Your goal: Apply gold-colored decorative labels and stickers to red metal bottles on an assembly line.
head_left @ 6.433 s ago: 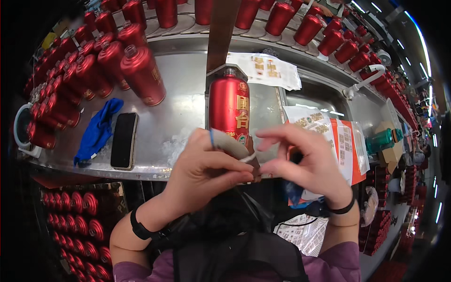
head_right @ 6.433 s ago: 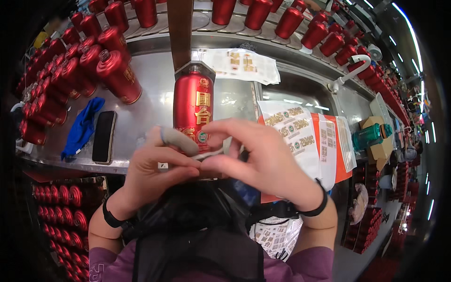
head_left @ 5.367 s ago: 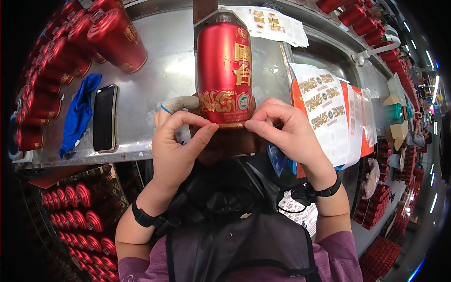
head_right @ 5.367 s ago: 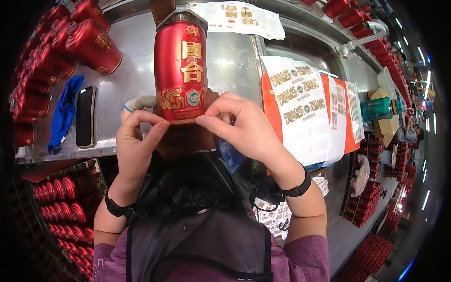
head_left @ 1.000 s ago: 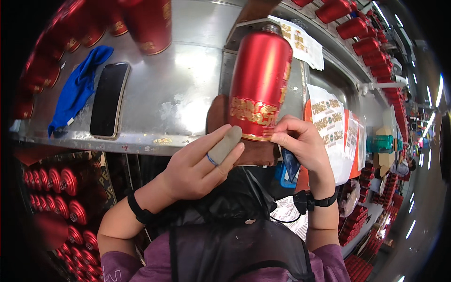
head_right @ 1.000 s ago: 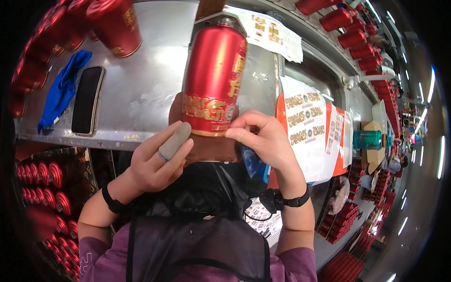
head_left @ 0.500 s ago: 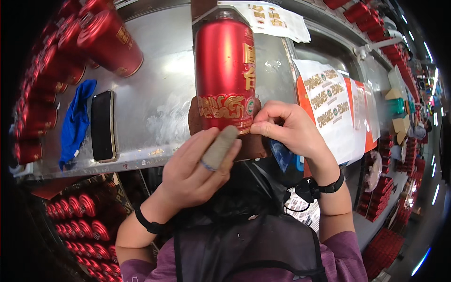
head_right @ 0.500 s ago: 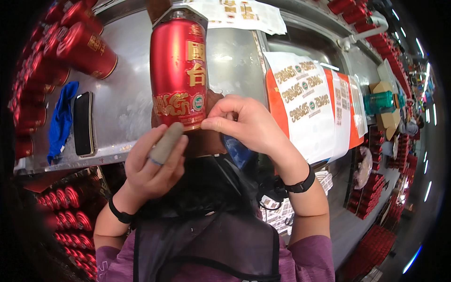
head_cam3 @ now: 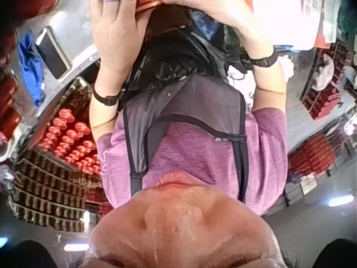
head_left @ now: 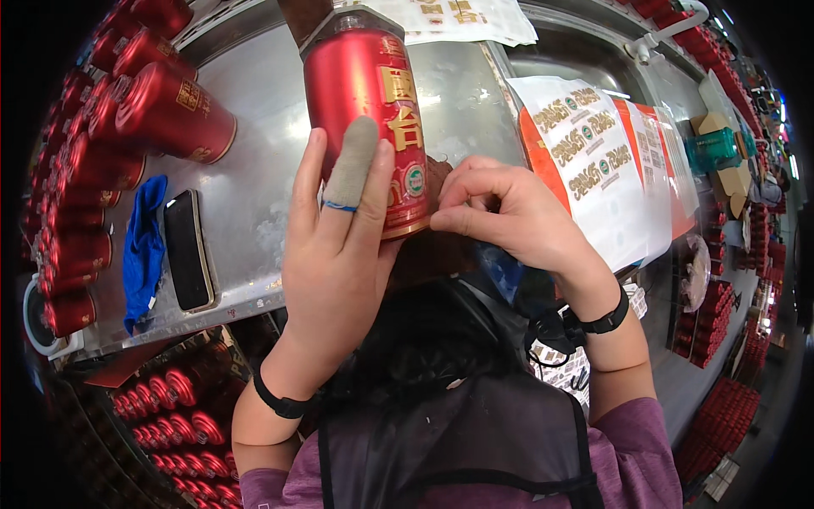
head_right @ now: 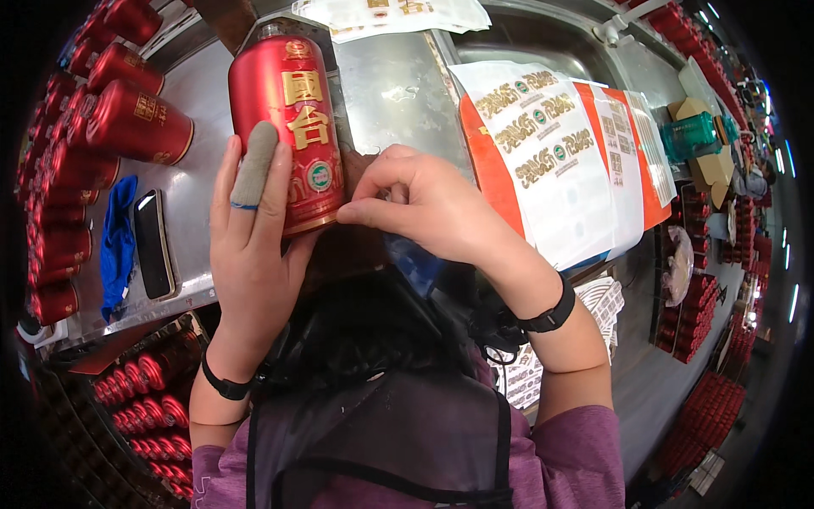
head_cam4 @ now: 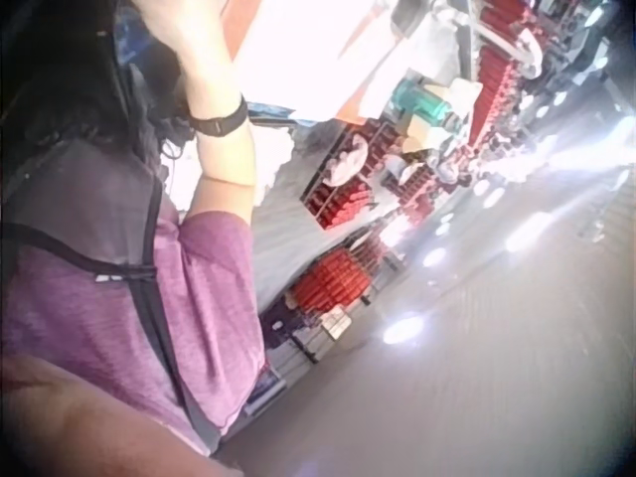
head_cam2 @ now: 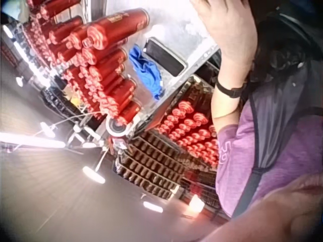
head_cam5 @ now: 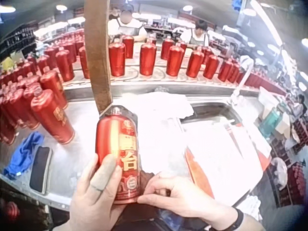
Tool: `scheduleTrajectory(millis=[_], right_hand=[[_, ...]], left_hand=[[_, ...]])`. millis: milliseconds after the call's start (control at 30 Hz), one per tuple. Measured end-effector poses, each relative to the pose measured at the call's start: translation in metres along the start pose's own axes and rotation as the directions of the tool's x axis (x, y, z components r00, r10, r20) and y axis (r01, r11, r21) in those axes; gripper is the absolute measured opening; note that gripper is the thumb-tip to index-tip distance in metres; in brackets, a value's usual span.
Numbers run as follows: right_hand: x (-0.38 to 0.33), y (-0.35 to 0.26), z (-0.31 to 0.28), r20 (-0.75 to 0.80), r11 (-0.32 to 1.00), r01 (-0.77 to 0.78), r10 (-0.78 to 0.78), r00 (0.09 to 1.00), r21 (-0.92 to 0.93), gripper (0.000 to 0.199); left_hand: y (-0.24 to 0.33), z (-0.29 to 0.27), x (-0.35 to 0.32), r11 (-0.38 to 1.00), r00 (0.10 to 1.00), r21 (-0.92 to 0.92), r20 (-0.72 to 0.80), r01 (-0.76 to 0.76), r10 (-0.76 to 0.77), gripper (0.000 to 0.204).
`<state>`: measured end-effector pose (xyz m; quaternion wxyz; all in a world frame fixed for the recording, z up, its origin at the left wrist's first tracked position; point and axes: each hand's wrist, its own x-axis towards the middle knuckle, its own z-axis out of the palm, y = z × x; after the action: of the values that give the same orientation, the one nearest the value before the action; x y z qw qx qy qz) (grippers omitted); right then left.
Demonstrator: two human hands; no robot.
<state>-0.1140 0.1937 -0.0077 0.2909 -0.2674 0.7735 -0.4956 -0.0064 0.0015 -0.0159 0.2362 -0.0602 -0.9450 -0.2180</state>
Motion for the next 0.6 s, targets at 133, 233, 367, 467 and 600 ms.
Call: scheduleTrajectory(millis=[133,233,367,467,600], right_hand=[[-0.003,-0.004,-0.006,0.018,1.0,-0.014,0.014,1.0,0.02,0.019],[-0.004,-0.005,-0.005,0.021,0.999,-0.02,0.019,1.0,0.027,0.019],[-0.004,-0.004,-0.004,0.0,0.999,0.025,-0.025,1.0,0.026,0.019],[-0.004,-0.004,-0.004,-0.011,1.0,0.029,-0.029,1.0,0.009,0.019],[-0.004,-0.004,-0.004,-0.013,1.0,0.027,-0.028,1.0,-0.014,0.02]], left_hand=[[-0.004,0.005,-0.008,0.996,0.996,-0.081,-0.074,0.047,-0.053,0.086],[-0.007,0.005,-0.014,0.982,0.989,-0.147,-0.064,0.119,-0.13,0.086],[-0.009,0.006,-0.016,0.975,0.988,-0.189,-0.083,0.116,-0.133,0.084],[-0.012,0.005,-0.018,0.978,0.988,-0.176,-0.086,0.113,-0.13,0.084],[-0.011,0.006,-0.017,0.967,0.985,-0.223,-0.093,0.123,-0.147,0.079]])
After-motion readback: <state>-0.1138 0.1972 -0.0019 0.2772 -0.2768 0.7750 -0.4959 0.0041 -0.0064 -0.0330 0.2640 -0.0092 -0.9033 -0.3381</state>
